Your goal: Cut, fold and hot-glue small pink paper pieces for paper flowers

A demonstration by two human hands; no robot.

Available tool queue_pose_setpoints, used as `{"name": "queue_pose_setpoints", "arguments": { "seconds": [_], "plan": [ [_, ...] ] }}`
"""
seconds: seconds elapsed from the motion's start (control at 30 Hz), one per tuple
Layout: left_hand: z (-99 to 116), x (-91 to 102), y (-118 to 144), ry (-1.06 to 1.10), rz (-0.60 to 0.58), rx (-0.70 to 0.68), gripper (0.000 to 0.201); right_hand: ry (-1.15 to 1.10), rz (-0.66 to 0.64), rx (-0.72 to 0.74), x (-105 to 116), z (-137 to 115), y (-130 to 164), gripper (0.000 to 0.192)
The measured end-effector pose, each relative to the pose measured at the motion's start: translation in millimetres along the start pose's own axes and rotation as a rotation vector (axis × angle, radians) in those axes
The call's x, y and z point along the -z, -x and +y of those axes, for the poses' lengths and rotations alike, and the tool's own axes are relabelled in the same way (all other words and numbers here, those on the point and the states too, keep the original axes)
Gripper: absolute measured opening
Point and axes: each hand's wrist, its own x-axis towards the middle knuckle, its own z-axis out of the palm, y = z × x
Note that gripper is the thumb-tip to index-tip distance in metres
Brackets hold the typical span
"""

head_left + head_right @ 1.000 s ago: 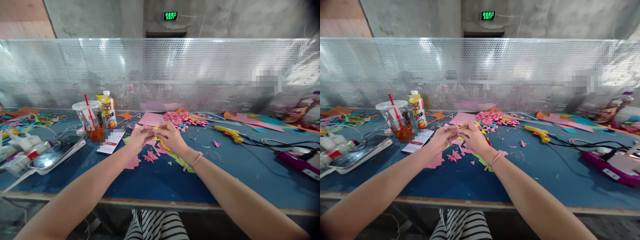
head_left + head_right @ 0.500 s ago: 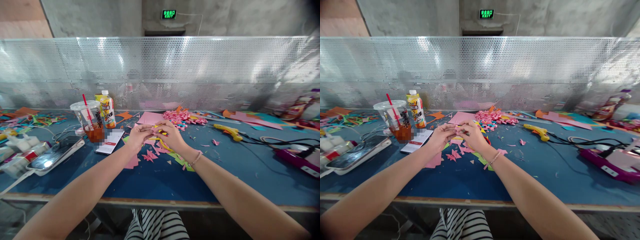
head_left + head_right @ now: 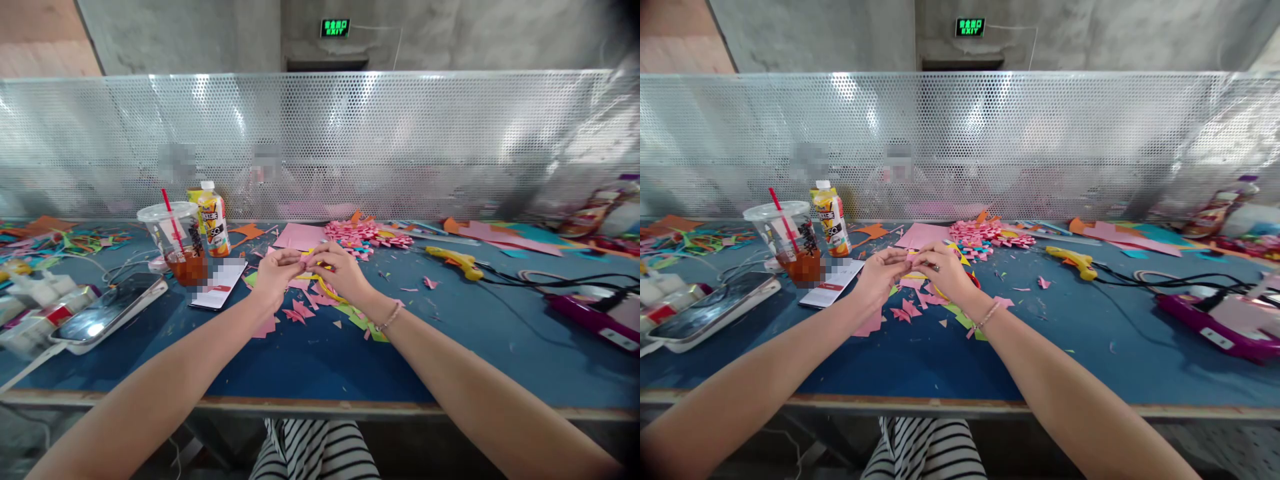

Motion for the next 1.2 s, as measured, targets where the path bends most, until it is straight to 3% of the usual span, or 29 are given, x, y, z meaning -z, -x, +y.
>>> {"name": "queue_pose_setpoints", "arguments": {
  "seconds": [0.27,0.57,0.83,1.0,1.2],
  "plan": [
    [4,0.2,3,-0.077,-0.078,-0.041,0.024,0.053,-0.024,-0.052,0,-2,-1,0.006],
    [5,2.8,-1,-0.164,-0.123,-0.048,0.022,0.038,-0.047,0.02,5,-3,-1,0.009],
    [8,-0.6,4,-0.083,-0.118,-0.024,0.022,-0.024,0.09,-0.155,-3,-9,-2,0.009],
    [12,-3.3,8,-0.054,-0.124,-0.002,0.022,-0.12,0.093,-0.225,-4,-7,-2,0.007],
    [8,0.7,3,-0.092,-0.103,-0.035,0.022,-0.309,0.093,-0.321,-6,-4,-3,0.022]
  ]
}}
